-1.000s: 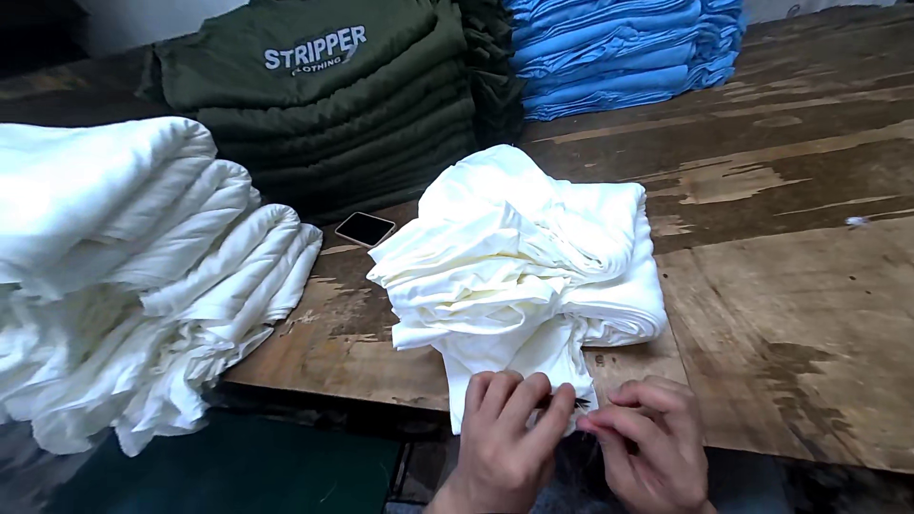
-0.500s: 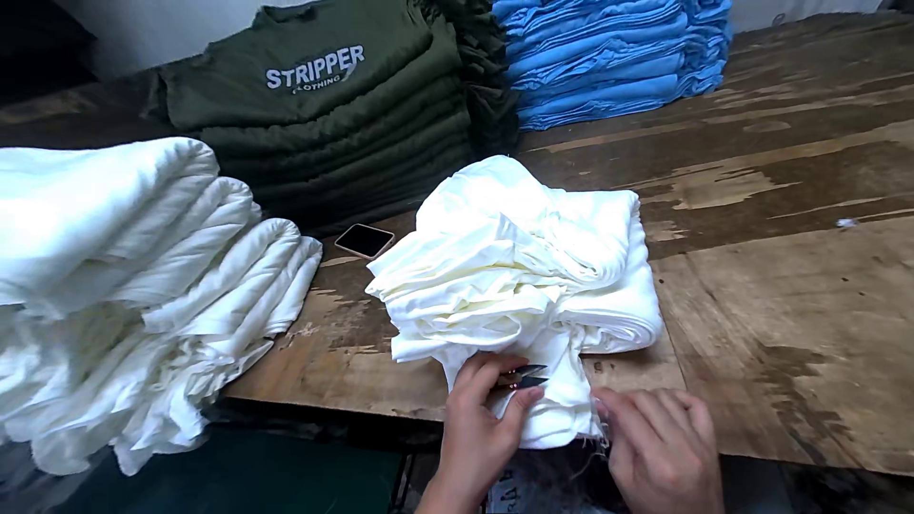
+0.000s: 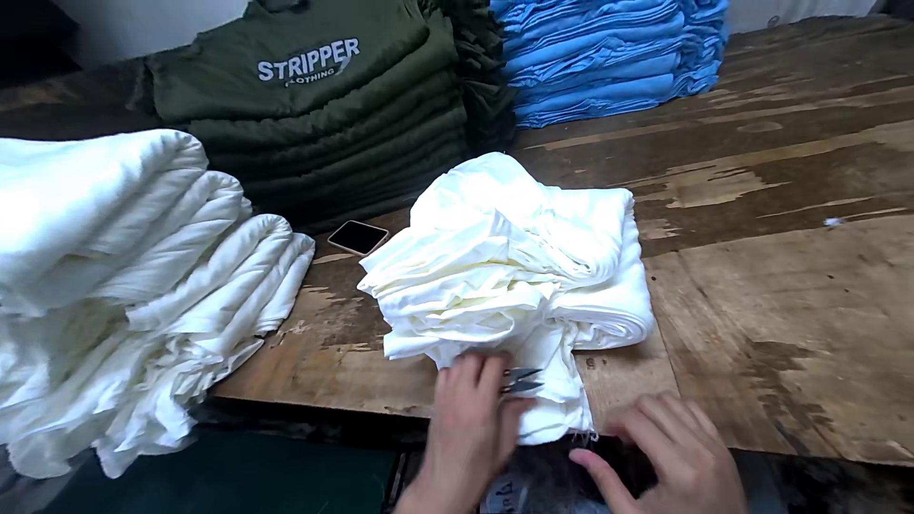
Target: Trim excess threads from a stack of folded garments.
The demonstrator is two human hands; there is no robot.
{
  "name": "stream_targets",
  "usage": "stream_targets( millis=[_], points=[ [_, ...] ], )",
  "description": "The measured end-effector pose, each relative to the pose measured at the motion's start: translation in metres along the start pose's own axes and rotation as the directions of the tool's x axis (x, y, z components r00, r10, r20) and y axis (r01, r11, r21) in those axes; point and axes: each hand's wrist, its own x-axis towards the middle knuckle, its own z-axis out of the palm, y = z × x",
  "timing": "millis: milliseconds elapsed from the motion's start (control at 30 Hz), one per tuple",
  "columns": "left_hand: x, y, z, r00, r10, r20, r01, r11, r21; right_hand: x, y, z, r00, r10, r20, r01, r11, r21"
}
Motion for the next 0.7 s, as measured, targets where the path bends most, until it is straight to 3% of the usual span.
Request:
stream_targets(
  millis=[67,133,233,333,433,500,600,700],
  points=[
    [-0.007,-0.024,-0.005,0.998,-0.057,-0.032,0.060,0.993,0.104,0.000,0.008,0.023,0.990,-0.125,-0.059,0.126,0.992,0.006],
    [-0.011,-0.049,-0.015,0.980,-0.002,-0.198,0.056,0.962,0.266,0.000,0.017,0.037,0.944,-0.318,-0.091,0.324,0.944,0.062],
    [-0.020,-0.080,-0.024,0.948,0.071,-0.312,0.046,0.935,0.350,0.002,0.022,0.010,0.875,-0.469,0.121,0.438,0.873,0.216],
    [-0.046,-0.086,-0.026,0.943,0.050,-0.328,0.006,0.986,0.166,0.002,0.020,-0.025,0.767,-0.381,0.517,0.344,0.923,0.169],
    [-0.068,-0.063,-0.022,0.930,0.192,-0.314,-0.187,0.981,0.048,0.000,0.005,-0.044,0.702,-0.186,0.688,0.208,0.977,0.053],
    [-0.070,-0.045,-0.011,0.921,0.297,-0.253,-0.307,0.952,-0.002,0.001,-0.006,-0.045,0.773,-0.094,0.628,0.120,0.993,0.001],
    [-0.065,-0.039,0.016,0.933,0.271,-0.238,-0.291,0.955,-0.054,0.010,-0.018,-0.026,0.954,-0.054,0.295,0.063,0.998,-0.023],
    [-0.052,-0.039,0.013,0.946,0.187,-0.266,-0.242,0.951,-0.191,0.023,-0.025,0.007,0.992,-0.095,0.078,0.093,0.995,0.031]
  ],
)
